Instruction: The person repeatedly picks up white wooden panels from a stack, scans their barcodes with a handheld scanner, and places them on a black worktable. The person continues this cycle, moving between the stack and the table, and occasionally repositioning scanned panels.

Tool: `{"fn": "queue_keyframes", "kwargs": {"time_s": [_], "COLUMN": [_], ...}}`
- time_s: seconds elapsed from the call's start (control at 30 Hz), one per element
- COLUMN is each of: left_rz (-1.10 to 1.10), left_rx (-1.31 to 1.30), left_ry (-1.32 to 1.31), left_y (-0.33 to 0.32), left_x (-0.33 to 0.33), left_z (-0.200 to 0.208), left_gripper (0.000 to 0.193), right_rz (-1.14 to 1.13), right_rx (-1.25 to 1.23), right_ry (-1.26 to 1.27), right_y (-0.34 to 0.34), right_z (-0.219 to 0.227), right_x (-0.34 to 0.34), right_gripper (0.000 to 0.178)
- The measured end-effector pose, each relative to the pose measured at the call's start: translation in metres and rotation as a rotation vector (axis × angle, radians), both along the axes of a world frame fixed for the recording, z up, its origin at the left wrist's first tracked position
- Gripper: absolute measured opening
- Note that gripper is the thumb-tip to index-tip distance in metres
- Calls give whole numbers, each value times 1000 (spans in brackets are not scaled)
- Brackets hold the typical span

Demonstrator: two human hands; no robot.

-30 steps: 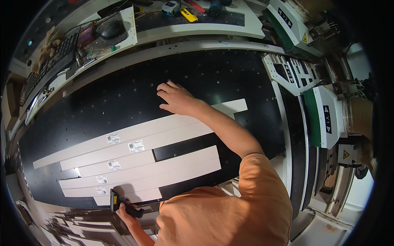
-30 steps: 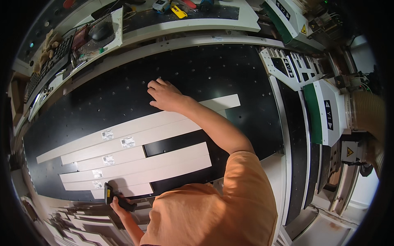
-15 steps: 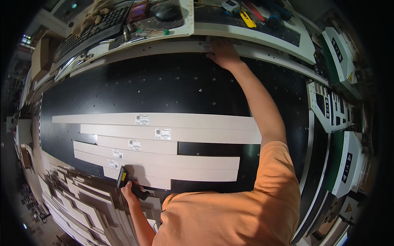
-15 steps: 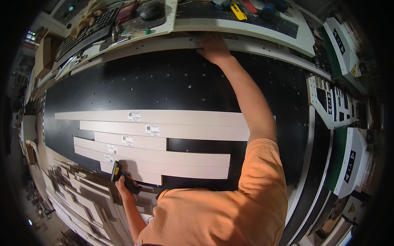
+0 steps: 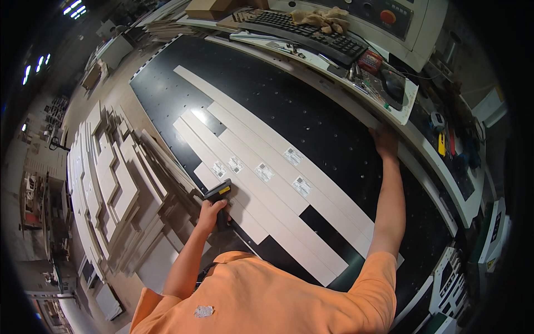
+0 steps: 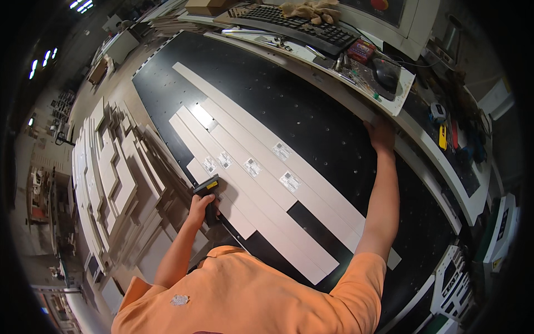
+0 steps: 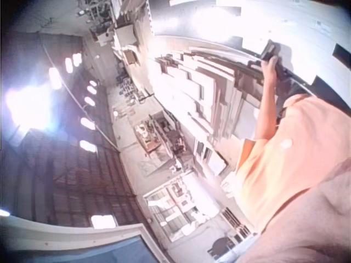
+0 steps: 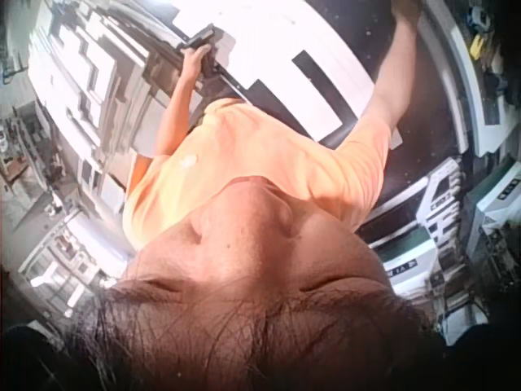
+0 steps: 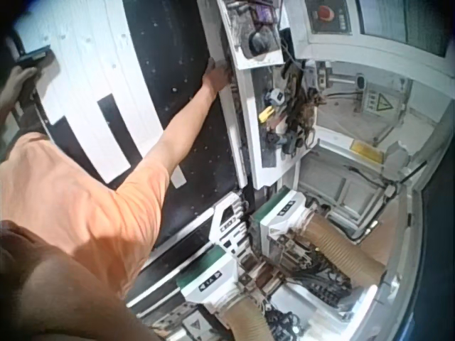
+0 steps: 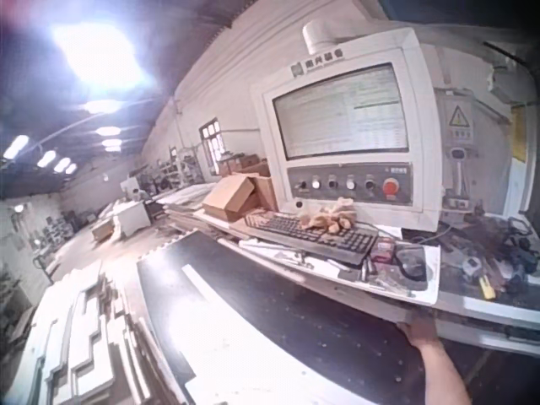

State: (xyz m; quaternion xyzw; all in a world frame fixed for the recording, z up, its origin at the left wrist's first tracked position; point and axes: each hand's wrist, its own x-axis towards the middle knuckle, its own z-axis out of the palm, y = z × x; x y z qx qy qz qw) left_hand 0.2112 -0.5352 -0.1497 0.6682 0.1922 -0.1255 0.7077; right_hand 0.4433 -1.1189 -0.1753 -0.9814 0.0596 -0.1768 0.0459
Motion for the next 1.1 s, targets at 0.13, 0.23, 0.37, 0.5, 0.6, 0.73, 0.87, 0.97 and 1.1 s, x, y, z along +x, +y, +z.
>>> {"fn": "queue_keyframes", "kwargs": {"time_s": [0.13,0.23,0.37,0.5,0.6,0.73,0.87,0.97,1.1], "left_rz": [-1,3,20,-25,-68,-94,-139,-190,-352], "left_rx": [25,50,51,86,75,183,128,-32,-100], "left_ry": [-15,42,2,54,55,120,27,-233,-160], "left_y": [0,-2,-3,0,0,-5,-27,-58,-79], "left_x": [-1,-1,-1,1,3,1,-3,10,38], "left_z": [1,1,0,2,8,23,38,40,43], "left_gripper": [25,25,25,26,24,24,19,20,27], "right_rz": [-53,-18,42,92,135,116,227,321,367], "right_rx": [-33,44,91,-29,-77,125,380,566,646], "right_ry": [34,99,89,48,97,307,540,475,506], "right_y": [18,16,16,39,56,83,120,149,190], "right_z": [-6,-11,-13,-2,23,62,91,100,96], "right_x": [19,30,35,7,-35,-103,-181,-233,-291], "right_gripper": [65,68,68,64,57,59,56,54,58]}}
